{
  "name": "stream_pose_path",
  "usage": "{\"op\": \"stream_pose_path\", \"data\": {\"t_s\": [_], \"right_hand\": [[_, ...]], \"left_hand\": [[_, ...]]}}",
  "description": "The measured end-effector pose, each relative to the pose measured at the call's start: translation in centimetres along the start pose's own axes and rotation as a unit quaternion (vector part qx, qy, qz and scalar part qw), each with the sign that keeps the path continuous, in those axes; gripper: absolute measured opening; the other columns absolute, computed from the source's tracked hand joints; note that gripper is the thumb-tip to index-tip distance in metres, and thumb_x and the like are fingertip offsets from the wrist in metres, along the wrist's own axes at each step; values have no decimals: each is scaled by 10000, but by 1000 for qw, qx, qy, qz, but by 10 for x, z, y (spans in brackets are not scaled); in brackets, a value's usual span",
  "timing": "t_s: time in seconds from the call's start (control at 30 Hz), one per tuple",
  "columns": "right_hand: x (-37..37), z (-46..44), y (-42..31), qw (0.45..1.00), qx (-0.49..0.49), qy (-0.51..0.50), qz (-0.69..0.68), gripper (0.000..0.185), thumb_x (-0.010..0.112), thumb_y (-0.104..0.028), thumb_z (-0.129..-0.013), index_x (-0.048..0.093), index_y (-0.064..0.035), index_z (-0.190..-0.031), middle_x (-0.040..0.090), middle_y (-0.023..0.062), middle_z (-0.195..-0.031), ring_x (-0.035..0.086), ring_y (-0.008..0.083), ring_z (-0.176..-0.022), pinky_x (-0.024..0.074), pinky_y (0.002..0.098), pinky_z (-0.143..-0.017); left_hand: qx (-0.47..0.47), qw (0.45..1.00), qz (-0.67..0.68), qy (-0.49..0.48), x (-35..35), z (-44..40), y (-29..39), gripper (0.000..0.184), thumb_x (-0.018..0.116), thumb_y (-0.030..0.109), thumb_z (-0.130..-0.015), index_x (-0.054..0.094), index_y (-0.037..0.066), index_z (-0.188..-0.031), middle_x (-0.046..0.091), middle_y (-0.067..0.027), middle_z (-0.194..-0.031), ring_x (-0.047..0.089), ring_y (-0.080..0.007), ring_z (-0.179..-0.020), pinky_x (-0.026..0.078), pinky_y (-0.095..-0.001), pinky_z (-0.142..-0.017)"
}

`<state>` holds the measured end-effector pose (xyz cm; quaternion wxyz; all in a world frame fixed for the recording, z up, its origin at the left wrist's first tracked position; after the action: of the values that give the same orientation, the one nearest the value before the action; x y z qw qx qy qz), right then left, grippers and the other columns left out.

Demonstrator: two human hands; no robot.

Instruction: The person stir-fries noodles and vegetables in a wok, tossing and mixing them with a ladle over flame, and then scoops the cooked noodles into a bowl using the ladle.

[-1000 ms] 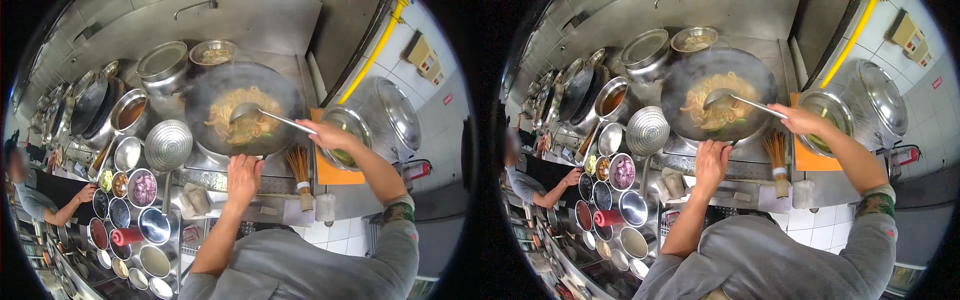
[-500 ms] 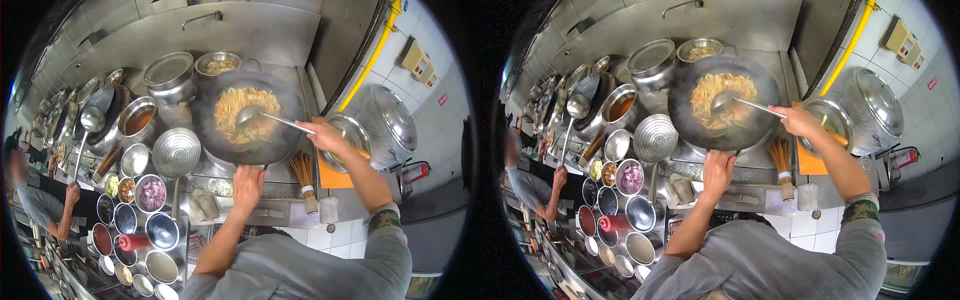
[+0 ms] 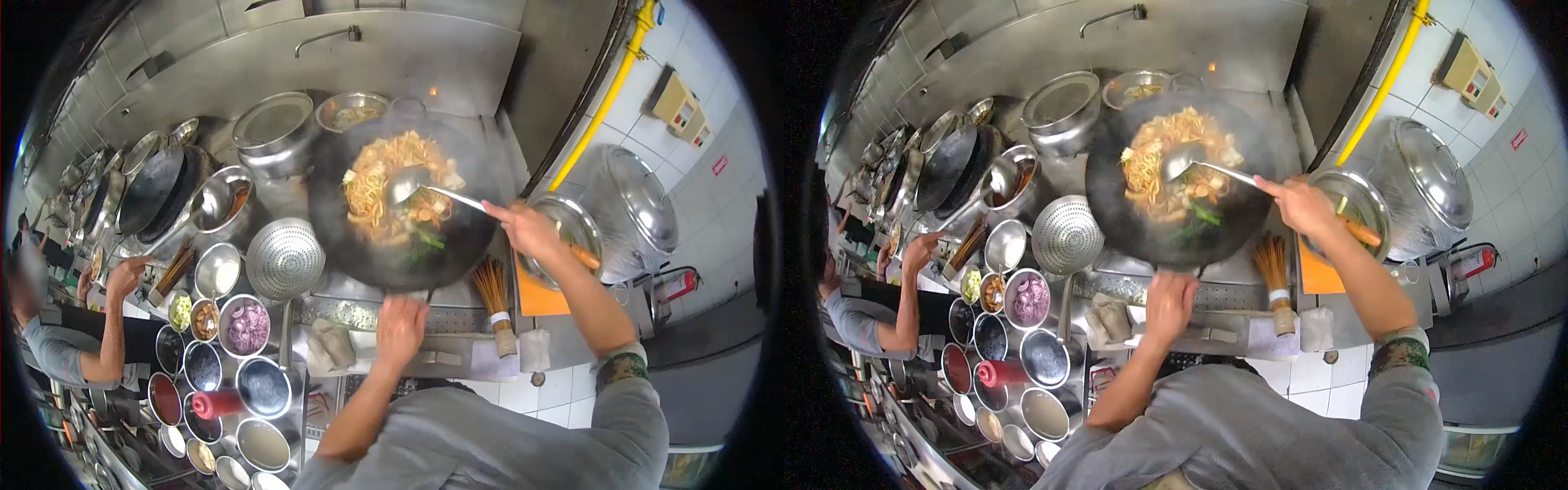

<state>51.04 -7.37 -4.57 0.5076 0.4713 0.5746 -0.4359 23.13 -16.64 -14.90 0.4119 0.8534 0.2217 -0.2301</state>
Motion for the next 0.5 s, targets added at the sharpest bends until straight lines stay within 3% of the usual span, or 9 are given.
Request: {"op": "stream_pose_path", "data": {"t_s": [0.03,0.13,0.2,0.27,0.37,0.47,0.5], "right_hand": [[-2,5,6,1000,7,3,23,606,638,-101,-952,544,-387,-1478,678,165,-1010,690,384,-903,567,475,-830],[-26,22,26,991,-27,-27,-131,611,647,-80,-947,556,-375,-1475,705,168,-1092,705,344,-926,561,452,-844],[-33,24,37,966,35,-145,-211,601,671,-70,-938,569,-317,-1476,703,151,-1272,710,259,-1017,537,386,-918],[-32,16,44,955,-62,-86,-277,611,667,-62,-934,555,-298,-1487,700,158,-1277,703,291,-1065,532,391,-953],[-12,-11,25,967,-19,-25,-252,606,659,-54,-937,549,-268,-1493,681,172,-1314,679,313,-1145,516,385,-999],[19,-43,-9,977,94,-79,-172,587,652,-65,-947,543,-238,-1497,659,179,-1355,643,333,-1221,497,378,-1041],[27,-38,-10,976,61,-88,-191,592,652,-60,-947,539,-235,-1501,657,175,-1363,640,330,-1231,494,376,-1049]], "left_hand": [[-1,1000,16,1,-8,9,10,85,764,96,-862,714,47,-910,636,-127,-841,585,-361,-845,463,-458,-780],[-4,999,39,11,-37,0,32,86,763,89,-860,716,41,-913,636,-134,-849,586,-364,-854,467,-456,-783],[-9,999,27,18,-40,-38,26,94,769,92,-855,718,37,-913,641,-137,-862,587,-362,-862,469,-455,-783],[-4,999,19,26,-29,-56,15,114,778,97,-847,718,31,-917,641,-137,-873,585,-357,-860,476,-456,-781],[-9,1000,7,20,-17,-69,8,113,777,97,-849,717,29,-916,640,-136,-873,583,-361,-857,481,-462,-787],[-8,1000,9,16,-6,-67,3,117,777,102,-850,718,25,-916,648,-139,-879,583,-368,-859,482,-459,-789],[-11,1000,11,10,-4,-67,3,118,775,106,-853,718,23,-915,651,-142,-880,583,-370,-861,482,-460,-790]]}}
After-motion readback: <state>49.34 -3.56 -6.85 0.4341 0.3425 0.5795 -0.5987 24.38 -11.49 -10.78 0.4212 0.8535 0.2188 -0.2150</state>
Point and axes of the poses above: each hand's wrist, its own z-axis away from the middle knuckle, its own x-axis out of the palm, y = z × x, the point moved 7 cm from there along -z, towards the middle knuckle
